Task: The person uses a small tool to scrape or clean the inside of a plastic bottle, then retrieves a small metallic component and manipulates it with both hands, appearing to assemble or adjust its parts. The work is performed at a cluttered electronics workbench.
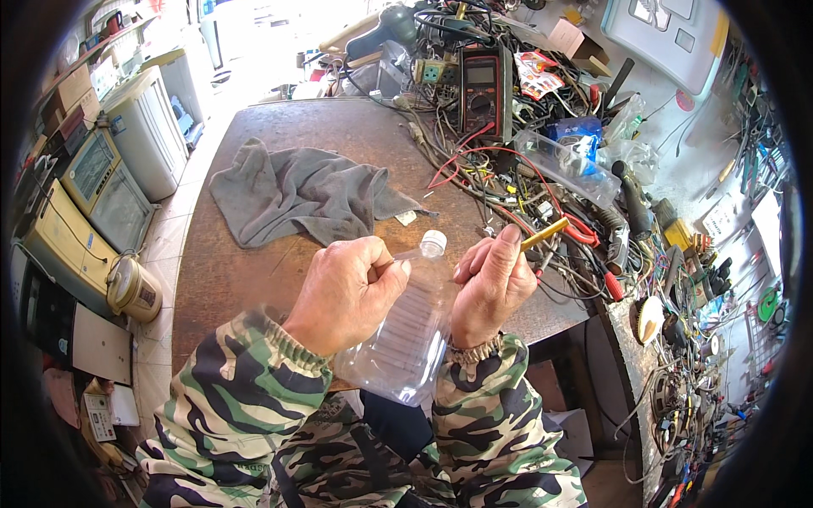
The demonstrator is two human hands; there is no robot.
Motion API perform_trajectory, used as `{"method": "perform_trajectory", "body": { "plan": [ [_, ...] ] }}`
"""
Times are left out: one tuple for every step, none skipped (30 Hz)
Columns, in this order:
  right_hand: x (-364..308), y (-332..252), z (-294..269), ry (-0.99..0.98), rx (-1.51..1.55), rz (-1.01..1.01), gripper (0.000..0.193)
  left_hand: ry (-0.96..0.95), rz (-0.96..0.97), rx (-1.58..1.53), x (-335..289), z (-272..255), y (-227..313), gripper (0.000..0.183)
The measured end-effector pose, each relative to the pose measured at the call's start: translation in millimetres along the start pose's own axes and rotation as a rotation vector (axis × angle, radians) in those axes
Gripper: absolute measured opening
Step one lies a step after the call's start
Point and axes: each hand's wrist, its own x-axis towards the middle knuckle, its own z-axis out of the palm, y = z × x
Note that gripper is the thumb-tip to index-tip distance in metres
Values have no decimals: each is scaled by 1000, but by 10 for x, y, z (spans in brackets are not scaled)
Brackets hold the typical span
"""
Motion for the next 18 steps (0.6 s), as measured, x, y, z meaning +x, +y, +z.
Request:
{"method": "perform_trajectory", "body": {
  "plan": [
    [2, -2, -4, -2, 14, 3, 54, 3, -10, -3, -8, 4, 5, 25],
    [5, -5, -8, -4, 26, 6, 54, 6, -19, -8, -11, 7, 12, 25],
    [4, -5, -9, -5, 36, 7, 54, 6, -20, -7, -12, 6, 13, 24],
    [5, -5, -11, -4, 43, 12, 54, 6, -20, -7, -10, 4, 16, 24],
    [6, -7, -14, -3, 50, 16, 55, 4, -21, -7, -9, 4, 17, 24],
    [7, -9, -17, -1, 57, 20, 55, 5, -16, -5, -10, 6, 16, 24],
    [2, -11, -20, 12, 58, 24, 55, 6, -12, -2, -13, 8, 13, 24],
    [-14, -32, 47, 2, 81, 39, 55, 34, -22, 15, -52, -56, 35, 24],
    [-18, -35, 34, 18, 75, 39, 55, 31, -14, 8, -43, -38, 25, 24],
    [-24, -42, 22, 24, 48, 23, 55, 28, -6, 2, -37, -18, 16, 24],
    [-32, -53, 12, 29, 22, 8, 55, 28, 1, -3, -33, -3, 6, 25],
    [-38, -61, 4, 33, -3, -7, 55, 23, 1, -14, -29, 8, -7, 25],
    [-41, -65, 3, 31, -4, -3, 55, 22, -1, -20, -31, 12, -14, 25],
    [-43, -68, 0, 29, -6, 1, 55, 21, -3, -26, -34, 14, -16, 25],
    [-45, -73, -5, 27, -7, 4, 55, 22, -10, -27, -38, 15, -10, 25],
    [-50, -87, -7, 24, -9, 37, 55, 21, -18, -32, -41, 8, -1, 25],
    [-54, -102, -15, 22, -12, 69, 56, 20, -25, -37, -43, 3, 4, 25],
    [-53, -122, -20, 18, -11, 99, 57, 43, -21, -32, -53, 1, 5, 26]
  ]
}}
